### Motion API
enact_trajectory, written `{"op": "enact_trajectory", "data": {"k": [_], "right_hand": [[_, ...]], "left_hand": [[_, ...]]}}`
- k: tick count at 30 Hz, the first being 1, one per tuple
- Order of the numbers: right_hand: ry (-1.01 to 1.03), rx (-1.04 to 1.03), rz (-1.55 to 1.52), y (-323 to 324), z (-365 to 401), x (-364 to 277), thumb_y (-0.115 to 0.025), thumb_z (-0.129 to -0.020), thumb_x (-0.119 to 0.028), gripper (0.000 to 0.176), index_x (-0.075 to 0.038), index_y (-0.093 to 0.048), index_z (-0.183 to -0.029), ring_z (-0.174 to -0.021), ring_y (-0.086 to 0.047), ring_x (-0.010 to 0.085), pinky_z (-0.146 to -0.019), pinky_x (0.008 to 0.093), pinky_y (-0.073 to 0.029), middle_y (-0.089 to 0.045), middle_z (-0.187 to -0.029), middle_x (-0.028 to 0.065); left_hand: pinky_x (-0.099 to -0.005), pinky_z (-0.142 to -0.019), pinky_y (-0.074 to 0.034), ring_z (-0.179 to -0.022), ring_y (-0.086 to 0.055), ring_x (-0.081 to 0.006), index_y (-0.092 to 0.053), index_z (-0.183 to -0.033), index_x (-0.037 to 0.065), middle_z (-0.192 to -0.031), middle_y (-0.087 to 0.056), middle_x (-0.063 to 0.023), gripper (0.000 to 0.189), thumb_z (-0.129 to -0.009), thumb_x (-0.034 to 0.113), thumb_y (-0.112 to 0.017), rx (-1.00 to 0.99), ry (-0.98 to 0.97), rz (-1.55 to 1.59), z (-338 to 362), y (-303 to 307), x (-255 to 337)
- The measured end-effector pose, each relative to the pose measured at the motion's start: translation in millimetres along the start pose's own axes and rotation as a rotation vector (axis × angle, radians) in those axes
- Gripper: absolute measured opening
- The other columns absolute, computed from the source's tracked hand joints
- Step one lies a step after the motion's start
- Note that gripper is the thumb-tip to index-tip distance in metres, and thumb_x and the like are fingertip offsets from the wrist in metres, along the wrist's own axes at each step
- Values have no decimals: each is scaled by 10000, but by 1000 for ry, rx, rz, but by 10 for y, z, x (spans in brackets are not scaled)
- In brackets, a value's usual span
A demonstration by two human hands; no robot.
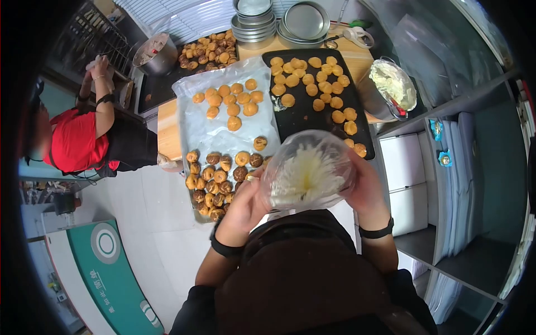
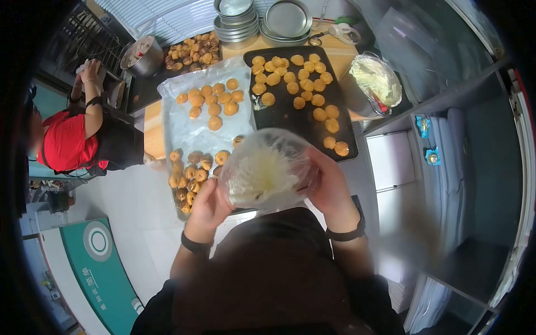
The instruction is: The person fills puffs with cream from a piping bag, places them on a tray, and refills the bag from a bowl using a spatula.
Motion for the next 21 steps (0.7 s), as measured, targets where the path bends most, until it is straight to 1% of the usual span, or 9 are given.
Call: {"op": "enact_trajectory", "data": {"k": [2, 4, 6, 10, 13, 16, 18, 20, 21], "right_hand": [[77, -83, 353, -15, -3, -162, -483, -950, -251, 220, -52, -574, -971, -659, -629, 153, -482, 247, -484, -652, -841, 73], [56, -151, 470, -18, -85, -317, -508, -942, -246, 200, -56, -569, -937, -603, -609, 135, -457, 233, -462, -633, -783, 58], [36, -217, 591, 1, -170, -477, -533, -933, -241, 186, -60, -564, -903, -547, -589, 116, -432, 219, -439, -613, -726, 44], [81, -120, 390, 106, -465, -756, -560, -919, -231, 159, -77, -560, -883, -558, -567, 67, -422, 201, -427, -569, -688, -1], [-77, -355, 526, 176, -582, -979, -533, -928, -238, 176, -63, -551, -934, -613, -598, 102, -548, 215, -474, -629, -775, 33], [64, -323, 66, 215, -732, -1165, -556, -922, -242, 256, -29, -580, -1063, -902, -624, 140, -797, 286, -506, -638, -933, 49], [107, -521, 104, 446, -868, -1137, -549, -928, -273, 368, -15, -529, -1189, -1028, -585, 178, -929, 342, -443, -622, -1077, 89], [52, -400, 613, 617, -873, -1087, -536, -935, -294, 421, -1, -483, -1232, -1077, -563, 187, -942, 346, -428, -599, -1133, 99], [28, -344, 501, 630, -896, -1098, -460, -967, -280, 398, 2, -465, -1247, -1129, -533, 211, -980, 366, -396, -574, -1185, 116]], "left_hand": [[-365, -930, -450, -1091, -560, -212, -453, -1220, -38, -1208, -560, -121, 400, -941, 248, -480, 31, -23, -114, -107, -55, 63], [-333, -876, -489, -988, -618, -213, -556, -1047, -44, -1040, -637, -121, 258, -935, 180, -493, 180, 211, -912, -253, -12, 108], [-299, -774, -530, -917, -642, -192, -584, -956, -33, -944, -653, -142, 251, -965, 194, -478, 199, 71, -450, -429, -104, 26], [-278, -732, -534, -838, -640, -154, -590, -933, -7, -904, -650, -90, 229, -940, 216, -537, 335, 1, -419, -812, -300, -164], [-243, -658, -518, -754, -604, -100, -597, -919, 23, -838, -624, -25, 174, -919, 195, -573, 436, 27, -455, -1054, -413, -288], [-220, -624, -490, -713, -566, -64, -603, -910, 42, -808, -596, 14, 135, -907, 177, -591, 501, -4, -464, -1287, -473, -372], [-206, -639, -465, -710, -545, -48, -607, -899, 54, -810, -582, 27, 103, -900, 156, -597, 566, -82, -379, -1419, -512, -428], [-225, -695, -478, -746, -559, -67, -600, -919, 51, -817, -591, 11, 109, -905, 158, -592, 532, -136, -404, -1513, -483, -535], [-241, -725, -483, -779, -573, -85, -590, -957, 40, -843, -600, -6, 126, -915, 157, -573, 509, -115, -292, -1556, -484, -566]]}}
Point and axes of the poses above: each hand's wrist, its own z-axis away from the middle knuckle, its own y-axis out of the back of the hand, x = y × z, the point moved 1 cm from there along -z, towards the middle knuckle
